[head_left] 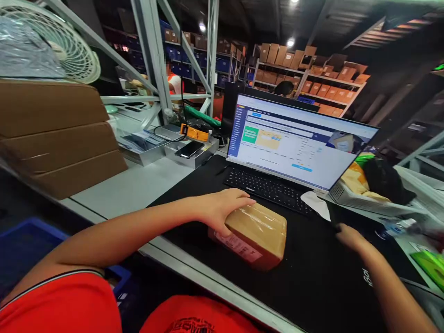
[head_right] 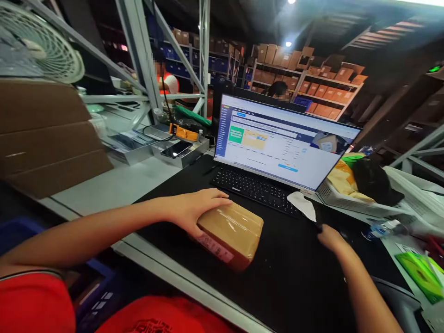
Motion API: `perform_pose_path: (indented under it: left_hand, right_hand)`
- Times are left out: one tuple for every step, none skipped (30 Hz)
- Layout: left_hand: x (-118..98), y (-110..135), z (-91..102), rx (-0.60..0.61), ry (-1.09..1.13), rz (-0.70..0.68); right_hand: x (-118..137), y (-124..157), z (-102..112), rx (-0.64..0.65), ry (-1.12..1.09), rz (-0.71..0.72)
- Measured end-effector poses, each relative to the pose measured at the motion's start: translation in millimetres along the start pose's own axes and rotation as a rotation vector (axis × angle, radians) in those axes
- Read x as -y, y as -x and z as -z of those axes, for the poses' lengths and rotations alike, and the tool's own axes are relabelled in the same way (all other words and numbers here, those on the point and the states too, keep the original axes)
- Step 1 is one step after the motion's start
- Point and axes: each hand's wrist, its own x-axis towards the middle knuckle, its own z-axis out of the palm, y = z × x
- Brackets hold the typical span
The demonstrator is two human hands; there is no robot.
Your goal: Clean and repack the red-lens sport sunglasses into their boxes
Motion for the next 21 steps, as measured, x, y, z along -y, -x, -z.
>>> perform_pose_path:
  left_hand:
    - [-7, 6, -6.7, -0.067, -0.047, 0.012]
    - [-15, 11, -15.7, -0.154, -0.105, 0.029]
    - [-24, 17, -27.0, -0.244, -0.173, 0.032]
    - [-33, 22, -40.1, -0.352, -0.247, 0.043]
    - [-42, 26, -54.0, -0.488, -0.326, 0.074]
    - [-50, 29, -67.9, -0.627, -0.388, 0.071]
    - [-57, 30, -80.9, -0.741, -0.415, 0.072]
    - [-62, 31, -92.1, -0.81, -0.416, 0.106]
    - [-67, 30, -101.1, -0.858, -0.409, 0.136]
    - [-70, 29, -107.5, -0.891, -0.396, 0.167]
    - [-72, 27, -111.6, -0.914, -0.385, 0.194]
    - [-73, 25, -113.6, -0.935, -0.378, 0.211]
    - [-74, 24, -113.9, -0.955, -0.372, 0.221]
    - [-75, 23, -113.1, -0.966, -0.365, 0.229]
    - [-76, 22, -111.7, -0.97, -0.359, 0.233]
    - [-76, 22, -110.2, -0.97, -0.354, 0.23]
    - [-76, 22, -108.8, -0.968, -0.352, 0.224]
    - [-77, 23, -108.0, -0.968, -0.354, 0.216]
    - [-77, 23, -107.8, -0.97, -0.359, 0.21]
    - [-77, 24, -108.2, -0.974, -0.369, 0.208]
    - [-77, 24, -109.3, -0.984, -0.382, 0.209]
  right_hand:
    - [-12, 8, 5, 0.048, -0.015, 0.006]
    - [-24, 16, 10, 0.085, -0.028, -0.001]
    - [-35, 24, 17, 0.102, -0.043, -0.015]
    - [-44, 34, 26, 0.09, -0.077, -0.02]
    - [-49, 44, 36, 0.043, -0.149, -0.018]
    - [-49, 54, 48, -0.002, -0.232, 0.022]
    - [-41, 66, 60, -0.052, -0.314, 0.076]
    - [-27, 78, 72, -0.052, -0.386, 0.15]
    - [-5, 90, 83, 0.003, -0.41, 0.211]
    - [22, 102, 93, 0.065, -0.416, 0.269]
    - [53, 114, 100, 0.105, -0.404, 0.351]
    - [86, 123, 105, 0.113, -0.367, 0.426]
    - [119, 131, 107, 0.093, -0.336, 0.509]
    - [150, 137, 108, 0.073, -0.303, 0.604]
    - [178, 140, 108, 0.029, -0.295, 0.693]
    - [202, 141, 108, 0.034, -0.281, 0.776]
    - [222, 141, 107, 0.044, -0.268, 0.85]
    - [239, 139, 107, 0.044, -0.256, 0.903]
    - [253, 137, 106, 0.048, -0.238, 0.944]
    - [265, 133, 106, 0.048, -0.218, 0.975]
    - [274, 130, 106, 0.043, -0.197, 0.993]
